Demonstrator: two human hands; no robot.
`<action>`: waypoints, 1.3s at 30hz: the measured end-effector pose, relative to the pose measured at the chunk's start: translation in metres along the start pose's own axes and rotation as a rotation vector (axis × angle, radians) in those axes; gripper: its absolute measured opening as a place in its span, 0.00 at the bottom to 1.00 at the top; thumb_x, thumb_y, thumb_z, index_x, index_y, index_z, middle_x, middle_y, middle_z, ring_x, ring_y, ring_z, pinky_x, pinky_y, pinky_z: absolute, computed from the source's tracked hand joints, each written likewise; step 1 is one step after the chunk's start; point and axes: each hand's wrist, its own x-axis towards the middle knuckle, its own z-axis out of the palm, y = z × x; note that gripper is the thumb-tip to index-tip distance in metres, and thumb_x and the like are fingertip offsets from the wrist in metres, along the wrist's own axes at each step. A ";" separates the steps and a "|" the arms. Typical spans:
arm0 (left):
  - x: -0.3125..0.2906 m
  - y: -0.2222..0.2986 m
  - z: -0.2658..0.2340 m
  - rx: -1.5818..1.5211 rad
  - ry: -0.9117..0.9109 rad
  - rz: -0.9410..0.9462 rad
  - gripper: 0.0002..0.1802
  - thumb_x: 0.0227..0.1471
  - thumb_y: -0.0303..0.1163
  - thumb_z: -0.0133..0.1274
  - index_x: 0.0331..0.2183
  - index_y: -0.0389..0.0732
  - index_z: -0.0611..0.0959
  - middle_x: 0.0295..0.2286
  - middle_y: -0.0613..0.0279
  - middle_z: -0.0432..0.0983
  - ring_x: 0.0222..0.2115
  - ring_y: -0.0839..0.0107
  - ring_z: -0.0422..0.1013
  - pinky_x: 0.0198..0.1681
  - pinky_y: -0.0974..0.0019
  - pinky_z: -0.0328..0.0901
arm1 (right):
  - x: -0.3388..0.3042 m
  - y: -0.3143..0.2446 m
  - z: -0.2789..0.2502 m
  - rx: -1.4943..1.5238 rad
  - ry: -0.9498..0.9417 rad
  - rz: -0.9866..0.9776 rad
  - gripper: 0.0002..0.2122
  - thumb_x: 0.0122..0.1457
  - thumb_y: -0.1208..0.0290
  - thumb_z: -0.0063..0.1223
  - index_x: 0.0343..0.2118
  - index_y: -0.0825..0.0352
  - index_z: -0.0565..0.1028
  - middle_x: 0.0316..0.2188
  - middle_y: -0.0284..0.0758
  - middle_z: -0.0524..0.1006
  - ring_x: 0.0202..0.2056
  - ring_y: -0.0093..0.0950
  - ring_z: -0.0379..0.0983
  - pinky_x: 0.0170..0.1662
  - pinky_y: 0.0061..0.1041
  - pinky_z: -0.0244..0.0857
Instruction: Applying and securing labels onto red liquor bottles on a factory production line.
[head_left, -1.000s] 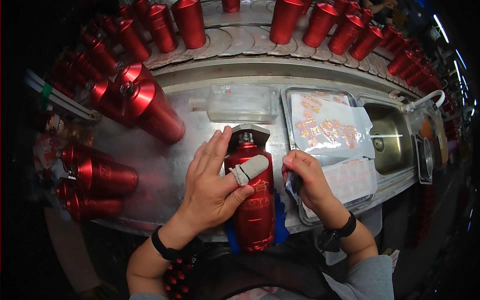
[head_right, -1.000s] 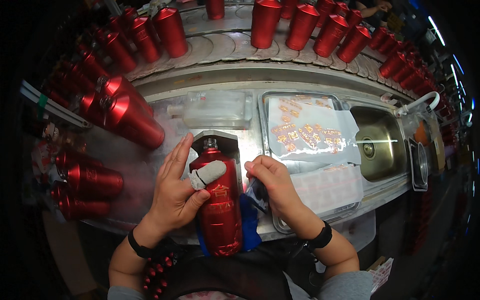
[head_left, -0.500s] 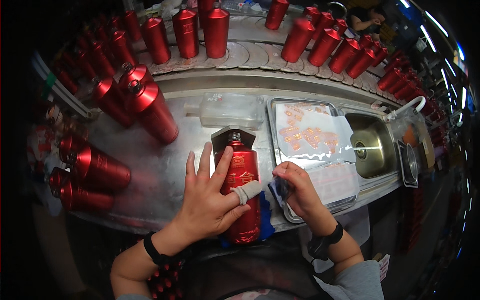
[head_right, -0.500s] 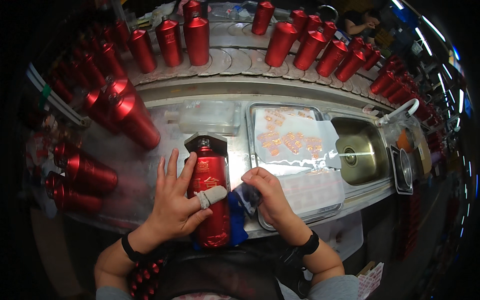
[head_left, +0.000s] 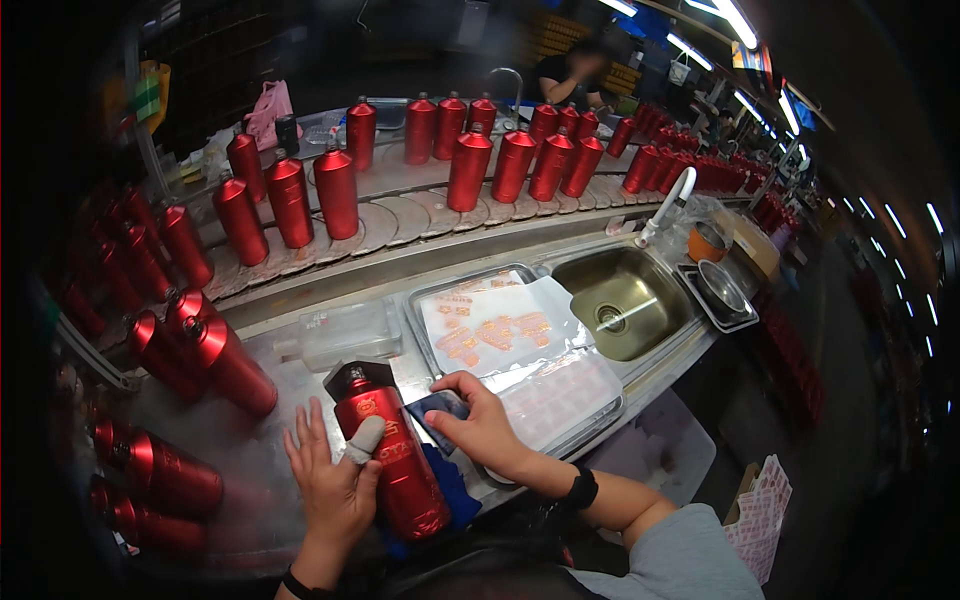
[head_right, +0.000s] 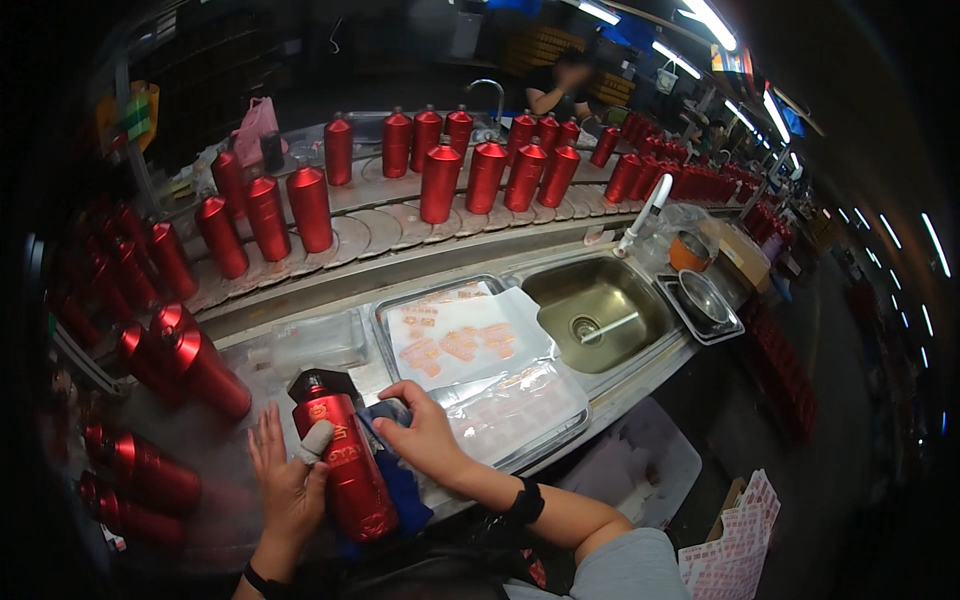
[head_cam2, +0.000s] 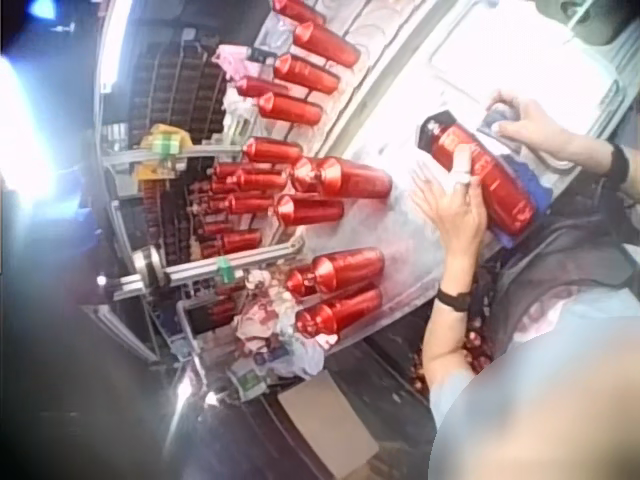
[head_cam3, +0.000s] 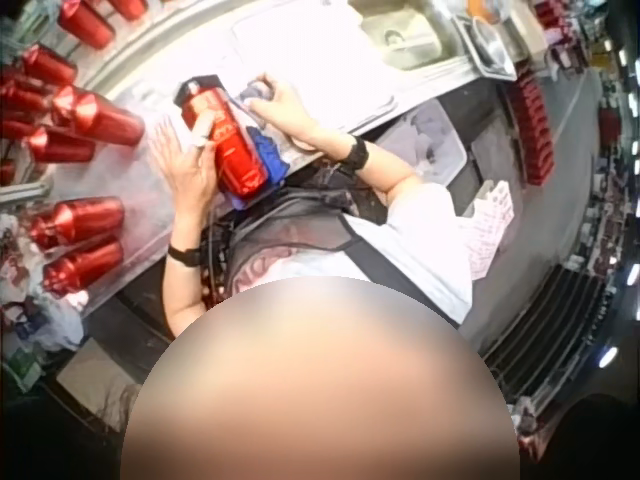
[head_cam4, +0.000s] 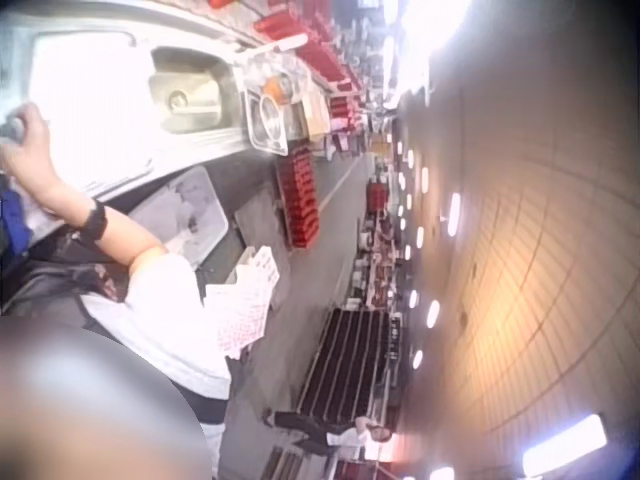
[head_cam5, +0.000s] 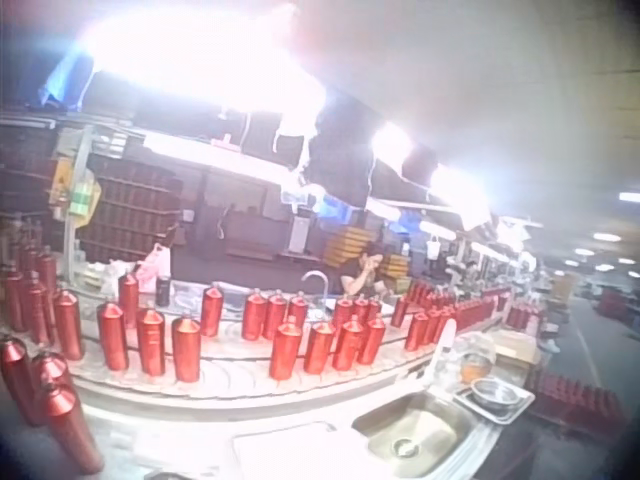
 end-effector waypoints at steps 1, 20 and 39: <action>0.004 0.004 -0.001 0.030 -0.032 0.038 0.21 0.59 0.48 0.48 0.51 0.57 0.82 0.64 0.38 0.48 0.65 0.38 0.44 0.65 0.35 0.32 | -0.003 0.001 -0.001 0.048 0.025 -0.041 0.16 0.52 0.76 0.61 0.43 0.69 0.72 0.33 0.36 0.76 0.37 0.22 0.72 0.41 0.24 0.67; -0.058 -0.020 0.004 -0.382 0.023 -0.215 0.24 0.63 0.43 0.45 0.59 0.52 0.73 0.63 0.36 0.50 0.65 0.45 0.48 0.64 0.38 0.36 | -0.018 -0.073 0.045 -0.575 -0.092 -0.730 0.13 0.39 0.86 0.59 0.30 0.65 0.78 0.27 0.34 0.75 0.31 0.37 0.71 0.35 0.34 0.62; -0.064 -0.033 -0.004 -0.624 0.014 -0.259 0.25 0.64 0.39 0.46 0.57 0.36 0.73 0.61 0.41 0.59 0.64 0.48 0.51 0.63 0.48 0.47 | -0.013 -0.068 0.059 -0.442 -0.618 -0.824 0.11 0.38 0.79 0.59 0.29 0.64 0.78 0.26 0.33 0.74 0.32 0.33 0.70 0.37 0.31 0.62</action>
